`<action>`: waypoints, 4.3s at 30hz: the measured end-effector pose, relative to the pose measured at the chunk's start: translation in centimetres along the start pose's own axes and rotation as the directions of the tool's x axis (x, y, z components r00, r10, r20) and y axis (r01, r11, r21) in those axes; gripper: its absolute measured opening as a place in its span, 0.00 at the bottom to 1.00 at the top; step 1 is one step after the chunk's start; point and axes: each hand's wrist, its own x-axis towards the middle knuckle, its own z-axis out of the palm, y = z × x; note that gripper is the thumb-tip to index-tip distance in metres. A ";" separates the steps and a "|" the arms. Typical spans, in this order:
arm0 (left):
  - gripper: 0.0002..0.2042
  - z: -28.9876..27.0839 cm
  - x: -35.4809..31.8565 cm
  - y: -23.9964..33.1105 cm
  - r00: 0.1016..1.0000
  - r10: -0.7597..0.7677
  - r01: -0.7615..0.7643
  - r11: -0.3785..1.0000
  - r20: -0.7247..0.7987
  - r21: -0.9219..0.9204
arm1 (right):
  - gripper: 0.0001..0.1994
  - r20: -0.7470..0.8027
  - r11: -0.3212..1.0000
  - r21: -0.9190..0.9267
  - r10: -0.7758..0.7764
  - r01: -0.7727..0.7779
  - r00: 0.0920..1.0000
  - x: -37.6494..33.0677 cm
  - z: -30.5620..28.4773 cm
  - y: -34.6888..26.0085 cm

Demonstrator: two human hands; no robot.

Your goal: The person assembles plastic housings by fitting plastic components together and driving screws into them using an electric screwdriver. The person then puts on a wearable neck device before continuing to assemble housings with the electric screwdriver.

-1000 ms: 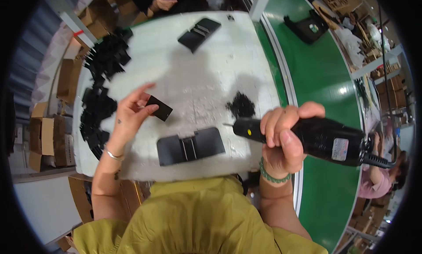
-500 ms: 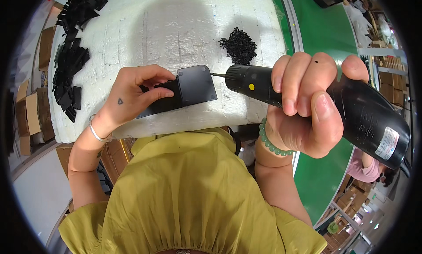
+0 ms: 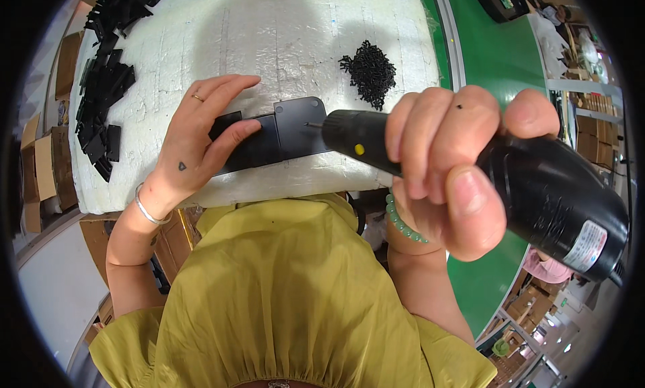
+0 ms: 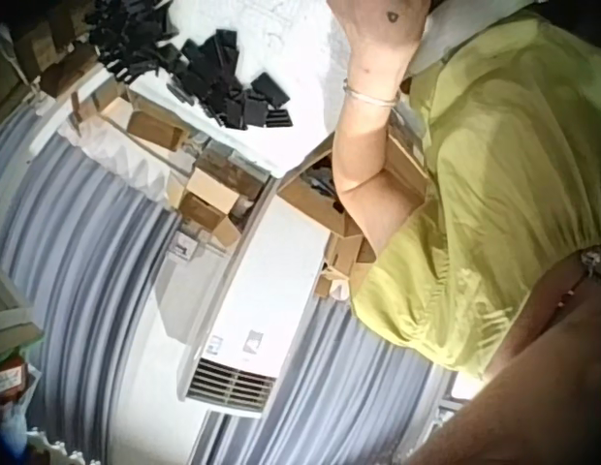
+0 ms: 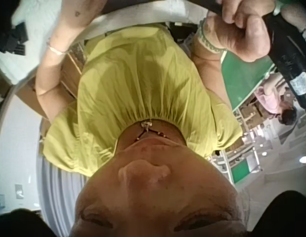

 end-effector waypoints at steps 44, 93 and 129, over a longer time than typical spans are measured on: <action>0.16 1.2 -0.7 -2.0 0.925 -0.143 0.216 0.960 0.352 -0.178 | 0.16 0.194 0.943 -0.239 0.279 -0.231 0.940 1.7 5.8 5.5; 0.07 6.1 10.1 -0.4 0.919 0.359 -0.382 0.912 -0.164 -0.147 | 0.18 -0.244 0.980 -0.076 -0.196 0.183 0.950 3.1 -3.9 0.4; 0.17 1.4 -2.0 -1.4 0.976 -0.135 0.144 0.989 0.170 -0.043 | 0.18 0.161 0.971 -0.162 0.200 -0.174 0.966 -1.7 3.7 1.8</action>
